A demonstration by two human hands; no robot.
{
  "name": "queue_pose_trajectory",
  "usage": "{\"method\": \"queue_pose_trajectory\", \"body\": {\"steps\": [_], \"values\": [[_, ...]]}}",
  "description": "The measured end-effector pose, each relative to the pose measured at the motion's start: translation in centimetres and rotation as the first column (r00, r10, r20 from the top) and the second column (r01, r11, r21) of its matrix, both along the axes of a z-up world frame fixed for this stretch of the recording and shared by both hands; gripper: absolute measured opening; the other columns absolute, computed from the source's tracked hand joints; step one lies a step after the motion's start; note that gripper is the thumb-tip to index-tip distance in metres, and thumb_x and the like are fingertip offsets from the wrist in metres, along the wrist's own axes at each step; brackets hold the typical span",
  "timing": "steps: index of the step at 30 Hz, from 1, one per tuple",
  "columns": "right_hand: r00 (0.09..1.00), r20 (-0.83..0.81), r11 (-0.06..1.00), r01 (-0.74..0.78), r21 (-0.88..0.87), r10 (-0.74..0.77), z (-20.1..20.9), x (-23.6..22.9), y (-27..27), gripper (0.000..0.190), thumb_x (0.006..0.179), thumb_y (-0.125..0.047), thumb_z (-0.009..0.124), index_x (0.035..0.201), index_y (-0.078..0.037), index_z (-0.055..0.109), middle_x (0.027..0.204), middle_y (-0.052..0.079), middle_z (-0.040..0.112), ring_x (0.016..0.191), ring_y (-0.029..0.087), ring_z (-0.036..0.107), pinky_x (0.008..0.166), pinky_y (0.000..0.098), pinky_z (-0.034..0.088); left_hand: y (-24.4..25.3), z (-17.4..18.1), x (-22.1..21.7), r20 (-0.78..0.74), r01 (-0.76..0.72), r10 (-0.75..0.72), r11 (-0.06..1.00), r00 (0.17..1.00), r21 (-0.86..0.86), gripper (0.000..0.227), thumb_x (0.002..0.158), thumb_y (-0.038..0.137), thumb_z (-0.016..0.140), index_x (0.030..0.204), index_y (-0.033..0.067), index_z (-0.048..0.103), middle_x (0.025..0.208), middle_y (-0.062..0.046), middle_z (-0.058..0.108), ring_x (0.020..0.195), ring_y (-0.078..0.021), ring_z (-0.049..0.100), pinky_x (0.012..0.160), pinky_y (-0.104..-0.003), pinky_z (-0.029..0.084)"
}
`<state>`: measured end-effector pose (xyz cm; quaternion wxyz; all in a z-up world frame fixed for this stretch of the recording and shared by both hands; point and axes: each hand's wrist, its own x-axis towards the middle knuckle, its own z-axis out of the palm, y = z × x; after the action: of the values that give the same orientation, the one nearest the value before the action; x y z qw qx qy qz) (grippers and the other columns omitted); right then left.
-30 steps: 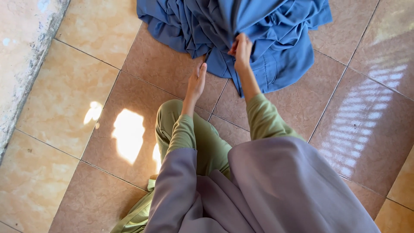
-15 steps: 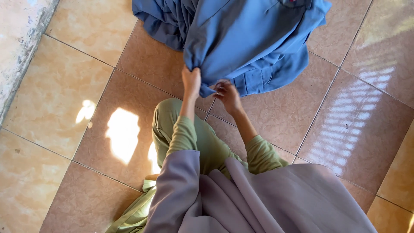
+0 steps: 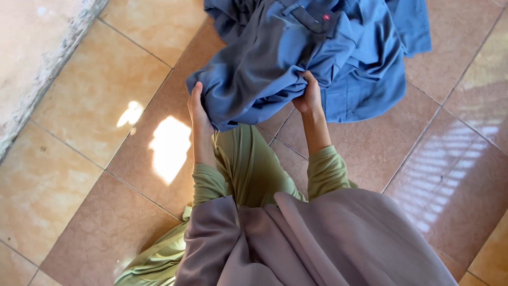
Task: Folding blue trousers on the floor and stacking them neatly.
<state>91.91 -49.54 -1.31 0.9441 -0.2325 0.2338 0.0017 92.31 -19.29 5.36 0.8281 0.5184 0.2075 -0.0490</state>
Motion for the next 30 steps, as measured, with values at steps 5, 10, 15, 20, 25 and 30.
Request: {"method": "queue_pose_trajectory", "body": {"steps": [5, 10, 15, 20, 25, 30], "values": [[0.98, 0.045, 0.981, -0.195, 0.017, 0.195, 6.0, 1.9, 7.9, 0.017, 0.085, -0.006, 0.07, 0.073, -0.01, 0.058, 0.066, 0.001, 0.054, 0.06, 0.018, 0.06, 0.073, 0.035, 0.056, 6.0, -0.7, -0.8, -0.105, -0.214, 0.216, 0.976, 0.971, 0.026, 0.076, 0.079, 0.048, 0.087, 0.13, 0.0026, 0.052, 0.105, -0.018, 0.066, 0.087, -0.0274, 0.072, 0.072, -0.039, 0.063], [0.954, 0.104, 0.958, -0.275, -0.082, 0.282, 5.0, 3.3, 17.4, 0.015, 0.08, 0.004, 0.071, 0.092, 0.004, 0.063, 0.082, 0.01, 0.057, 0.074, 0.019, 0.056, 0.083, 0.0389, 0.052, 12.6, 0.6, -5.4, -0.089, -0.386, 0.384, 0.923, 0.919, -0.007, 0.062, 0.082, 0.04, 0.086, 0.119, 0.0038, 0.051, 0.096, -0.014, 0.065, 0.076, -0.0229, 0.073, 0.061, -0.031, 0.064], [0.87, 0.13, 0.879, -0.467, -0.097, 0.476, 0.2, 3.1, 27.3, 0.023, 0.08, 0.005, 0.069, 0.103, 0.002, 0.064, 0.093, 0.012, 0.065, 0.081, 0.022, 0.065, 0.088, 0.0376, 0.054, 20.2, -0.3, -12.1, -0.079, -0.583, 0.578, 0.811, 0.812, -0.05, 0.05, 0.081, 0.036, 0.086, 0.107, 0.0064, 0.055, 0.085, -0.013, 0.066, 0.064, -0.0212, 0.072, 0.051, -0.028, 0.062], [0.708, 0.191, 0.733, -0.648, -0.207, 0.68, -2.2, -0.6, 36.7, 0.042, 0.08, 0.007, 0.068, 0.121, 0.001, 0.065, 0.112, 0.012, 0.066, 0.103, 0.026, 0.067, 0.099, 0.0448, 0.049, 27.1, -1.3, -21.2, -0.171, -0.695, 0.72, 0.693, 0.672, 0.19, 0.097, 0.078, 0.055, 0.091, 0.145, 0.0052, 0.042, 0.125, -0.021, 0.056, 0.106, -0.0277, 0.066, 0.09, -0.04, 0.061], [0.514, 0.21, 0.555, -0.783, -0.28, 0.832, -7.0, -4.2, 41.8, 0.051, 0.081, 0.012, 0.068, 0.131, 0.003, 0.062, 0.126, 0.016, 0.063, 0.121, 0.031, 0.063, 0.11, 0.0476, 0.045, 31.9, 2.9, -29.7, -0.413, -0.361, 0.624, 0.751, 0.664, 0.554, 0.103, 0.076, 0.078, 0.074, 0.145, 0.0055, 0.05, 0.143, -0.021, 0.055, 0.138, -0.0302, 0.05, 0.12, -0.042, 0.036], [0.456, 0.046, 0.44, -0.82, -0.366, 0.889, -14.1, -7.6, 41.9, 0.071, 0.083, 0.012, 0.073, 0.148, 0.007, 0.045, 0.144, 0.018, 0.052, 0.139, 0.034, 0.048, 0.117, 0.0518, 0.034, 36.4, -18.0, -35.0, 0.02, -0.487, 0.662, 0.53, 0.749, 0.694, 0.045, 0.085, 0.02, 0.088, 0.123, 0.0032, 0.069, 0.116, -0.022, 0.073, 0.11, -0.0317, 0.069, 0.089, -0.04, 0.06]]}}
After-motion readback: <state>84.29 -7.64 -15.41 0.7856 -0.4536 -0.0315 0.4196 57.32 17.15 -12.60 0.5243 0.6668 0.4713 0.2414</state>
